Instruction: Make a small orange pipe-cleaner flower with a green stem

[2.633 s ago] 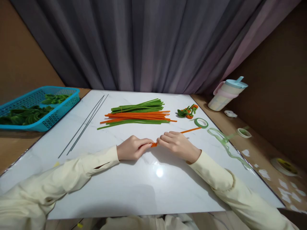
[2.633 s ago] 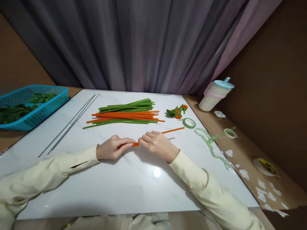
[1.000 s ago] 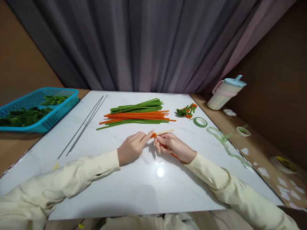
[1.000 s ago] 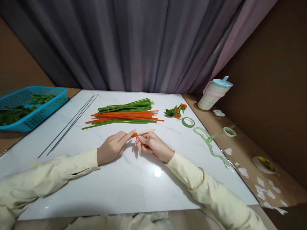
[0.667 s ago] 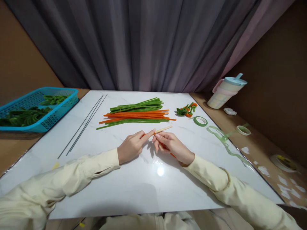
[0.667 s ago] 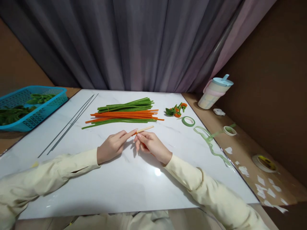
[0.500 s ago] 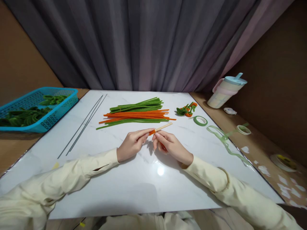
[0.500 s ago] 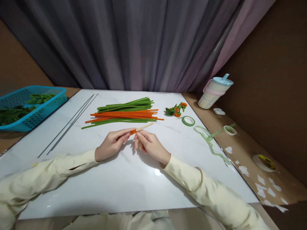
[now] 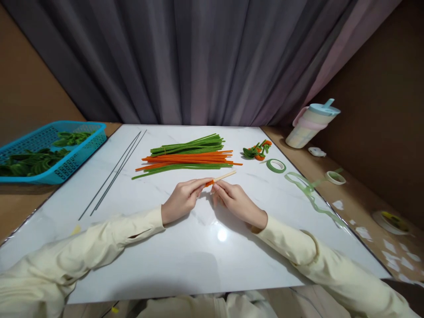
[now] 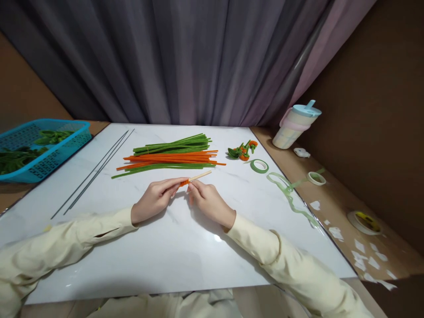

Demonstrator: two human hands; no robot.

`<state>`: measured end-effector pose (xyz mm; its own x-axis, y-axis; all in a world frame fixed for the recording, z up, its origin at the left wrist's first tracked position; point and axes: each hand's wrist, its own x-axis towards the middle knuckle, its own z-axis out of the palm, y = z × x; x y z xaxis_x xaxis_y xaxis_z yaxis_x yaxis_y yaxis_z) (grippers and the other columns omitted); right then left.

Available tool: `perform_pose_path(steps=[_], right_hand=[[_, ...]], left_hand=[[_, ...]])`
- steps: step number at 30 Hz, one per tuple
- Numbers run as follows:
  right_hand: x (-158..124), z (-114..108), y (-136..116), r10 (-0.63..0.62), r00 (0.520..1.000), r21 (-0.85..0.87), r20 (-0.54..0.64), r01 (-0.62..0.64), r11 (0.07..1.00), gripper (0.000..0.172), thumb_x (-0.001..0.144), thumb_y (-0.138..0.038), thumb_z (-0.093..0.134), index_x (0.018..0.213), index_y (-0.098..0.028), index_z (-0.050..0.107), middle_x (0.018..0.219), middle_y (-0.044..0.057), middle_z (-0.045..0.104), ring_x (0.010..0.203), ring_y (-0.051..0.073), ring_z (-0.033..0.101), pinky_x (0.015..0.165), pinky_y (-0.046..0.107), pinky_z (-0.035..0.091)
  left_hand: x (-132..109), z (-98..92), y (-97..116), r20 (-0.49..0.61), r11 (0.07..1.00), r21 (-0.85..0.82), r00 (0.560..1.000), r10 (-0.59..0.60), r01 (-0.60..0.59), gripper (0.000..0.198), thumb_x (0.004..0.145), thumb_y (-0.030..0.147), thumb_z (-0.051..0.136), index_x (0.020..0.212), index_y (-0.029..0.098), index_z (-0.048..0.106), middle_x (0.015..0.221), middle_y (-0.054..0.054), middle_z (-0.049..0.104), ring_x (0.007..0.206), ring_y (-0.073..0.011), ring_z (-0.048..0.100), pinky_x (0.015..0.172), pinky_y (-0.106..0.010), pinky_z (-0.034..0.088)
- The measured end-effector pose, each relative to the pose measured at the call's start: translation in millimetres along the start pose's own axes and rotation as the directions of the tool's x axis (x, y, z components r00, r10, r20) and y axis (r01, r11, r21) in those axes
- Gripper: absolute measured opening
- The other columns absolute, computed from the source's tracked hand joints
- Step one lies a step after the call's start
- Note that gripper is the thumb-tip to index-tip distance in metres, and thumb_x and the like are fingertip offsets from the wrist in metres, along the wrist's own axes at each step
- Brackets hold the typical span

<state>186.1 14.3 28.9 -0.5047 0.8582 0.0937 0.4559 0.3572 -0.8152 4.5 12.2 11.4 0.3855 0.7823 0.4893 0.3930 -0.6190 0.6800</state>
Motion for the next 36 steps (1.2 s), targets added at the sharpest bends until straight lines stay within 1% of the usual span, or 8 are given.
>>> perform_pose_path(steps=[5,11,15,19,22,25,30,36], right_hand=[[-1,-7,1,0.049,0.999,-0.345,-0.001,-0.047,0.937,0.020,0.092,-0.023,0.034,0.080,-0.017,0.050,0.061,-0.001,0.054,0.053,0.012,0.046,0.055,0.022,0.030],[-8,-4,-8,0.067,0.993,-0.728,0.094,0.022,0.685,0.018,0.077,-0.007,0.043,0.087,-0.015,0.055,0.071,0.004,0.063,0.059,0.014,0.053,0.054,0.025,0.023],[-7,-7,-3,-0.160,0.973,-0.832,0.166,0.225,0.506,0.018,0.075,-0.006,0.044,0.086,-0.014,0.056,0.071,0.004,0.062,0.063,0.015,0.052,0.056,0.027,0.023],[-5,-19,3,-0.513,0.841,-0.896,0.170,0.349,0.275,0.024,0.082,-0.003,0.035,0.080,-0.013,0.057,0.064,0.003,0.056,0.060,0.015,0.043,0.057,0.029,0.024],[-4,-26,2,-0.613,0.773,-0.910,0.162,0.358,0.211,0.028,0.085,-0.003,0.033,0.078,-0.014,0.057,0.061,0.003,0.053,0.058,0.015,0.039,0.057,0.029,0.023],[-2,-30,5,-0.585,0.797,-0.864,0.146,0.391,0.318,0.028,0.082,0.000,0.034,0.078,-0.015,0.058,0.062,0.002,0.054,0.059,0.014,0.039,0.056,0.028,0.023],[7,-39,16,-0.368,0.897,-0.481,0.246,0.442,0.757,0.023,0.082,-0.007,0.037,0.083,-0.016,0.058,0.070,0.001,0.058,0.062,0.011,0.046,0.058,0.022,0.030],[13,-48,16,-0.120,0.909,-0.006,0.398,0.134,0.991,0.025,0.089,-0.028,0.042,0.081,-0.014,0.061,0.067,0.000,0.057,0.060,0.009,0.047,0.059,0.020,0.036]], left_hand=[[-1,-1.3,-6,0.009,0.989,0.130,0.998,0.066,-0.066,0.039,0.084,0.004,0.037,0.116,0.017,0.055,0.099,-0.006,0.065,0.084,-0.0131,0.060,0.076,-0.026,0.050],[-1,-4.1,-5,0.145,0.930,0.363,0.989,0.011,-0.064,0.040,0.082,0.005,0.037,0.118,0.015,0.053,0.087,-0.007,0.064,0.076,-0.0171,0.061,0.067,-0.029,0.051],[0,-5.8,0,0.176,0.912,0.401,0.984,0.016,-0.087,0.041,0.080,0.004,0.038,0.116,0.017,0.054,0.088,-0.006,0.066,0.077,-0.0169,0.063,0.069,-0.029,0.052],[2,-9.7,4,0.128,0.926,0.358,0.989,0.080,-0.121,0.037,0.079,0.005,0.038,0.106,0.017,0.060,0.093,-0.005,0.068,0.080,-0.0162,0.065,0.073,-0.028,0.053],[3,-12.2,7,0.120,0.919,0.357,0.984,0.131,-0.166,0.037,0.077,0.006,0.038,0.103,0.017,0.063,0.087,-0.003,0.070,0.074,-0.0156,0.065,0.068,-0.027,0.052],[1,-12.7,9,0.139,0.912,0.351,0.975,0.172,-0.211,0.039,0.074,0.005,0.037,0.101,0.017,0.064,0.078,-0.002,0.070,0.063,-0.0140,0.064,0.057,-0.024,0.049],[-1,-12.7,11,0.142,0.932,0.272,0.968,0.208,-0.240,0.037,0.075,0.008,0.038,0.095,0.016,0.067,0.065,0.000,0.067,0.048,-0.0108,0.055,0.045,-0.021,0.039],[-2,-14.5,22,0.180,0.960,0.151,0.961,0.208,-0.236,0.029,0.084,0.024,0.043,0.100,0.014,0.065,0.065,-0.002,0.066,0.049,-0.0112,0.055,0.046,-0.022,0.040]])
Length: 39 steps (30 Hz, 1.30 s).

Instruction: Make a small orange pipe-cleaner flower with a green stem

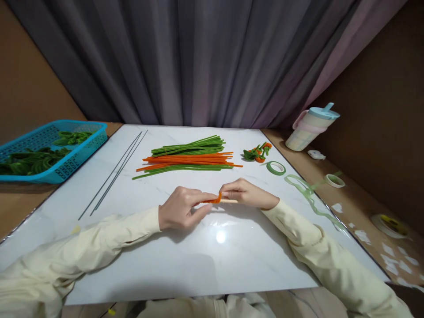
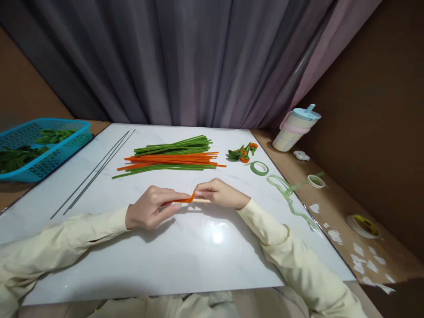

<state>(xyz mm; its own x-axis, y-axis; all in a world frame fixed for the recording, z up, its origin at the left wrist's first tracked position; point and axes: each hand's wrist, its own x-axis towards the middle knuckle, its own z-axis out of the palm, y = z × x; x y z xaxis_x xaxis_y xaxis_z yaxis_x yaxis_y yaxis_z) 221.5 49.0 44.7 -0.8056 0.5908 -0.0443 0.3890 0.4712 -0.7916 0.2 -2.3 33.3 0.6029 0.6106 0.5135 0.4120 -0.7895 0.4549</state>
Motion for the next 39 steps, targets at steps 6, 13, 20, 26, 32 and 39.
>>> perform_pose_path(steps=[6,13,20,26,32,39], right_hand=[[-1,-2,-5,0.038,0.990,0.256,0.137,-0.073,0.964,0.036,0.088,-0.041,0.045,0.070,-0.012,0.058,0.064,0.000,0.055,0.058,0.008,0.047,0.057,0.020,0.036],[2,15,-6,0.002,0.997,0.425,0.076,-0.034,0.904,0.034,0.087,-0.042,0.047,0.073,-0.012,0.056,0.064,0.000,0.053,0.059,0.009,0.046,0.057,0.022,0.034],[3,20,-12,0.033,0.998,0.453,0.051,-0.053,0.890,0.033,0.087,-0.040,0.047,0.070,-0.013,0.054,0.058,-0.001,0.052,0.052,0.008,0.037,0.051,0.022,0.027],[4,25,-14,0.080,0.997,0.379,-0.007,-0.071,0.923,0.033,0.089,-0.040,0.043,0.078,-0.013,0.057,0.054,-0.001,0.051,0.052,0.009,0.039,0.053,0.023,0.031],[6,44,-13,0.085,0.946,-0.015,-0.311,-0.094,0.995,0.032,0.093,-0.033,0.034,0.072,-0.016,0.051,0.055,-0.001,0.050,0.052,0.010,0.045,0.058,0.023,0.034],[4,52,-10,0.079,0.963,-0.636,-0.257,-0.230,0.736,0.013,0.084,-0.013,0.039,0.088,-0.015,0.051,0.070,0.004,0.062,0.056,0.014,0.051,0.053,0.024,0.025]], left_hand=[[2,5.8,4,-0.140,0.997,-0.009,0.987,0.075,-0.077,0.020,0.079,0.027,0.061,0.093,0.014,0.065,0.070,-0.002,0.069,0.050,-0.0091,0.059,0.046,-0.018,0.043],[1,11.5,-1,-0.290,0.996,0.010,0.953,0.086,-0.087,0.015,0.082,0.019,0.058,0.095,0.017,0.064,0.079,-0.002,0.071,0.053,-0.0071,0.059,0.050,-0.016,0.045],[-4,9.4,-9,-0.181,0.971,0.198,0.969,0.169,-0.133,0.024,0.090,0.020,0.045,0.104,0.019,0.064,0.048,0.005,0.047,0.040,-0.0064,0.041,0.042,-0.018,0.032],[-4,10.2,-12,-0.231,0.968,0.241,0.964,0.132,-0.075,0.023,0.089,0.021,0.048,0.104,0.018,0.065,0.049,0.004,0.052,0.041,-0.0065,0.043,0.043,-0.018,0.033],[-1,12.1,-20,-0.288,0.966,0.255,0.957,0.031,0.045,0.021,0.086,0.022,0.052,0.100,0.019,0.067,0.067,-0.001,0.069,0.052,-0.0085,0.059,0.053,-0.018,0.045],[-3,14.7,-34,-0.214,0.913,0.391,0.976,-0.034,0.118,0.023,0.088,0.028,0.050,0.100,0.022,0.068,0.069,-0.002,0.070,0.059,-0.0106,0.064,0.055,-0.018,0.045]])
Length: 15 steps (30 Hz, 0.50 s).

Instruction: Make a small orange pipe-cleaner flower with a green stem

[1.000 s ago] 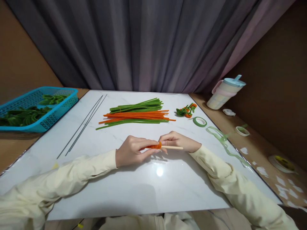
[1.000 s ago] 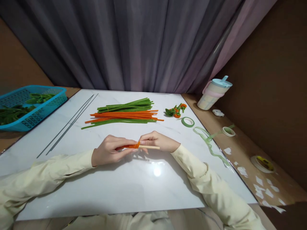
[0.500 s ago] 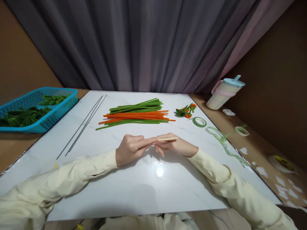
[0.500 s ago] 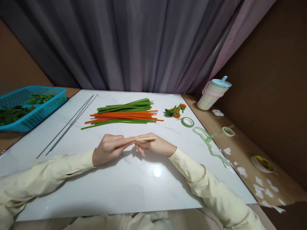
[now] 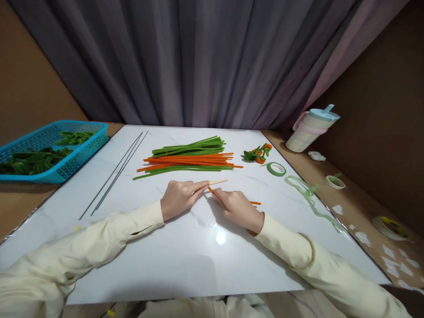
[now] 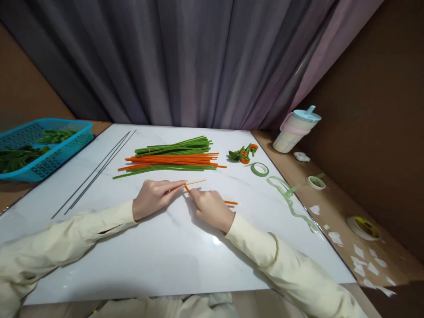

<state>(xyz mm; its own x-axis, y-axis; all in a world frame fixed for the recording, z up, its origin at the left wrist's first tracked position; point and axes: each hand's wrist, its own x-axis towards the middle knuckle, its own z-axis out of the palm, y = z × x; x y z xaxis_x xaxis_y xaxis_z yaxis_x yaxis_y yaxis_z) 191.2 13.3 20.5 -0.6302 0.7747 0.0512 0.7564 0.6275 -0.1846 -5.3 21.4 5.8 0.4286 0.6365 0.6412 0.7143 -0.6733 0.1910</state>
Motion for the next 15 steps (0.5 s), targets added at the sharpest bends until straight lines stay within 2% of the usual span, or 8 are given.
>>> perform_pose_path(steps=[2,4,8,10,12,15], right_hand=[[0,-1,3,-0.059,0.998,-0.119,0.000,0.058,0.991,0.016,0.080,-0.009,0.041,0.089,-0.014,0.052,0.072,0.004,0.062,0.057,0.014,0.052,0.052,0.025,0.023],[0,-2,7,-0.149,0.987,-0.218,-0.054,0.134,0.967,0.017,0.079,-0.008,0.039,0.088,-0.014,0.053,0.071,0.004,0.061,0.057,0.014,0.051,0.051,0.026,0.022],[1,-4,15,-0.360,0.903,-0.410,-0.235,0.244,0.879,0.023,0.085,-0.007,0.032,0.082,-0.013,0.054,0.064,0.003,0.056,0.054,0.013,0.045,0.050,0.028,0.021],[1,-6,17,-0.416,0.867,-0.470,-0.273,0.257,0.844,0.025,0.088,-0.008,0.031,0.081,-0.013,0.055,0.062,0.003,0.055,0.053,0.013,0.044,0.051,0.028,0.022],[1,-8,20,-0.425,0.865,-0.473,-0.267,0.267,0.840,0.025,0.089,-0.009,0.032,0.081,-0.013,0.056,0.063,0.003,0.055,0.054,0.012,0.043,0.051,0.028,0.022],[3,-11,25,-0.357,0.912,-0.319,-0.203,0.283,0.904,0.024,0.086,-0.007,0.035,0.082,-0.015,0.057,0.067,0.002,0.058,0.058,0.012,0.046,0.052,0.026,0.023]], left_hand=[[-1,0.6,0,0.033,0.999,0.037,0.999,0.025,-0.027,0.024,0.088,0.028,0.048,0.102,0.022,0.067,0.064,-0.001,0.068,0.055,-0.0100,0.061,0.049,-0.017,0.039],[-1,0.7,0,0.043,0.997,0.061,0.998,0.048,-0.051,0.024,0.088,0.029,0.048,0.101,0.023,0.067,0.058,0.000,0.065,0.049,-0.0094,0.058,0.044,-0.018,0.033],[0,-0.7,2,0.064,0.998,0.028,0.996,0.059,-0.061,0.023,0.087,0.030,0.050,0.099,0.026,0.069,0.049,0.002,0.060,0.042,-0.0090,0.053,0.041,-0.019,0.026],[1,-1.9,2,0.101,0.998,-0.023,0.993,0.060,-0.058,0.022,0.086,0.031,0.051,0.098,0.027,0.069,0.048,0.002,0.060,0.041,-0.0091,0.052,0.041,-0.020,0.027],[1,-3.0,1,0.154,0.994,-0.099,0.987,0.051,-0.036,0.022,0.086,0.031,0.051,0.097,0.027,0.070,0.052,0.001,0.064,0.043,-0.0096,0.055,0.044,-0.019,0.031],[3,-4.2,-1,0.242,0.975,-0.221,0.970,0.030,0.025,0.023,0.086,0.030,0.050,0.096,0.027,0.070,0.063,-0.001,0.070,0.047,-0.0101,0.057,0.049,-0.019,0.038]])
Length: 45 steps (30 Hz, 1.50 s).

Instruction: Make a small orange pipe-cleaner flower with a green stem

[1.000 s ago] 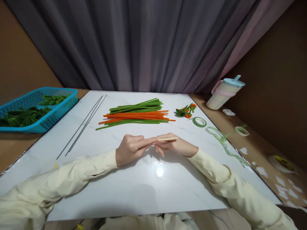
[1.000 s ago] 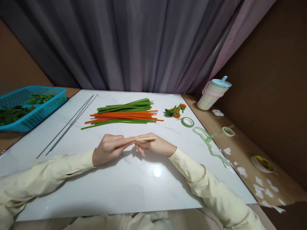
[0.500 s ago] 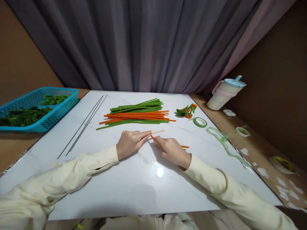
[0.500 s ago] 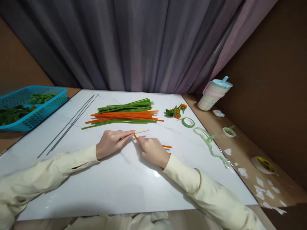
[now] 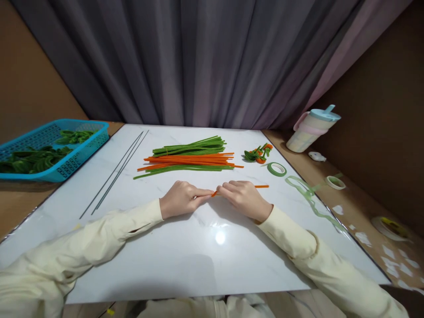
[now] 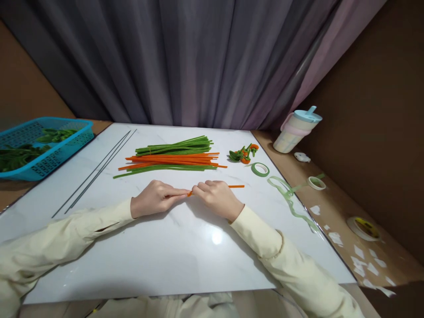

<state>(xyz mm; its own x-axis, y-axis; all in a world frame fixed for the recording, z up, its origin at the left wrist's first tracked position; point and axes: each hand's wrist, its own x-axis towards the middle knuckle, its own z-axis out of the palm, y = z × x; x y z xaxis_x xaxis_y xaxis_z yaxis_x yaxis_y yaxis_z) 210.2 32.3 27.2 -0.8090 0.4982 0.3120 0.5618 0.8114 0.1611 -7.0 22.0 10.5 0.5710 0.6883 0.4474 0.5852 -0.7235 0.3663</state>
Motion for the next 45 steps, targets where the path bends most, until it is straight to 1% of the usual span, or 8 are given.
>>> perform_pose_path(steps=[5,9,18,23,29,35,41,45], right_hand=[[2,1,12,0.035,0.977,0.521,0.208,-0.141,0.842,0.019,0.087,-0.015,0.040,0.083,-0.016,0.059,0.073,0.001,0.061,0.062,0.010,0.049,0.058,0.021,0.031],[4,2,17,0.067,0.963,0.728,0.262,-0.243,0.641,0.024,0.089,-0.024,0.040,0.083,-0.015,0.061,0.064,-0.001,0.055,0.058,0.009,0.045,0.059,0.020,0.034],[6,-4,17,-0.022,0.894,0.886,0.447,-0.440,0.145,0.042,0.084,-0.050,0.048,0.066,-0.013,0.054,0.063,0.000,0.053,0.060,0.010,0.046,0.059,0.022,0.035],[9,-5,8,0.000,0.891,0.890,0.455,-0.455,0.044,0.042,0.084,-0.050,0.048,0.066,-0.013,0.053,0.060,-0.002,0.050,0.052,0.007,0.036,0.053,0.022,0.028],[10,-1,2,0.020,0.876,0.876,0.482,-0.482,-0.021,0.034,0.085,-0.044,0.049,0.070,-0.013,0.052,0.057,-0.002,0.050,0.049,0.006,0.030,0.049,0.022,0.021],[11,2,-3,0.139,0.890,0.894,0.433,-0.444,0.055,0.028,0.087,-0.034,0.044,0.070,-0.014,0.052,0.056,-0.001,0.050,0.052,0.010,0.041,0.052,0.022,0.029],[7,10,-16,0.392,0.897,0.656,0.204,-0.422,0.626,0.024,0.087,-0.022,0.039,0.064,-0.017,0.046,0.056,-0.001,0.050,0.052,0.011,0.042,0.056,0.022,0.029],[4,12,-22,0.343,0.919,0.424,0.193,-0.393,0.816,0.012,0.079,-0.010,0.039,0.074,-0.018,0.047,0.060,0.001,0.054,0.051,0.011,0.042,0.052,0.022,0.025]], left_hand=[[1,-3.3,2,0.105,0.989,-0.148,0.994,0.002,0.014,0.023,0.085,0.028,0.050,0.094,0.025,0.071,0.060,0.001,0.069,0.039,-0.0073,0.045,0.045,-0.019,0.033],[0,-3.3,6,0.076,0.966,-0.258,0.997,0.010,0.009,0.024,0.084,0.027,0.049,0.089,0.021,0.072,0.055,0.000,0.066,0.038,-0.0064,0.041,0.042,-0.019,0.030],[-7,2.6,11,-0.103,0.953,-0.292,0.993,0.056,-0.084,0.025,0.079,0.027,0.055,0.099,0.017,0.067,0.059,-0.001,0.067,0.035,-0.0056,0.037,0.039,-0.018,0.034],[-8,4.6,11,-0.209,0.968,-0.237,0.977,0.038,-0.088,0.027,0.078,0.025,0.057,0.102,0.014,0.062,0.046,0.005,0.057,0.033,-0.0047,0.031,0.038,-0.017,0.033],[-9,9.7,8,-0.250,0.946,-0.268,0.962,0.113,-0.181,0.027,0.082,0.018,0.055,0.109,0.019,0.061,0.074,-0.002,0.071,0.043,-0.0061,0.053,0.045,-0.016,0.043],[-6,12.9,7,-0.300,0.954,-0.281,0.954,0.011,-0.100,0.022,0.083,0.018,0.055,0.102,0.018,0.066,0.086,-0.004,0.072,0.052,-0.0084,0.062,0.050,-0.016,0.048],[-1,12.8,7,-0.264,0.943,-0.329,0.953,-0.148,0.055,0.022,0.085,0.021,0.052,0.101,0.016,0.068,0.088,-0.003,0.072,0.049,-0.0071,0.057,0.049,-0.016,0.047],[-2,14.3,6,-0.228,0.935,-0.338,0.954,-0.194,0.109,0.023,0.085,0.022,0.052,0.103,0.017,0.067,0.087,-0.002,0.072,0.052,-0.0078,0.057,0.052,-0.017,0.047]])
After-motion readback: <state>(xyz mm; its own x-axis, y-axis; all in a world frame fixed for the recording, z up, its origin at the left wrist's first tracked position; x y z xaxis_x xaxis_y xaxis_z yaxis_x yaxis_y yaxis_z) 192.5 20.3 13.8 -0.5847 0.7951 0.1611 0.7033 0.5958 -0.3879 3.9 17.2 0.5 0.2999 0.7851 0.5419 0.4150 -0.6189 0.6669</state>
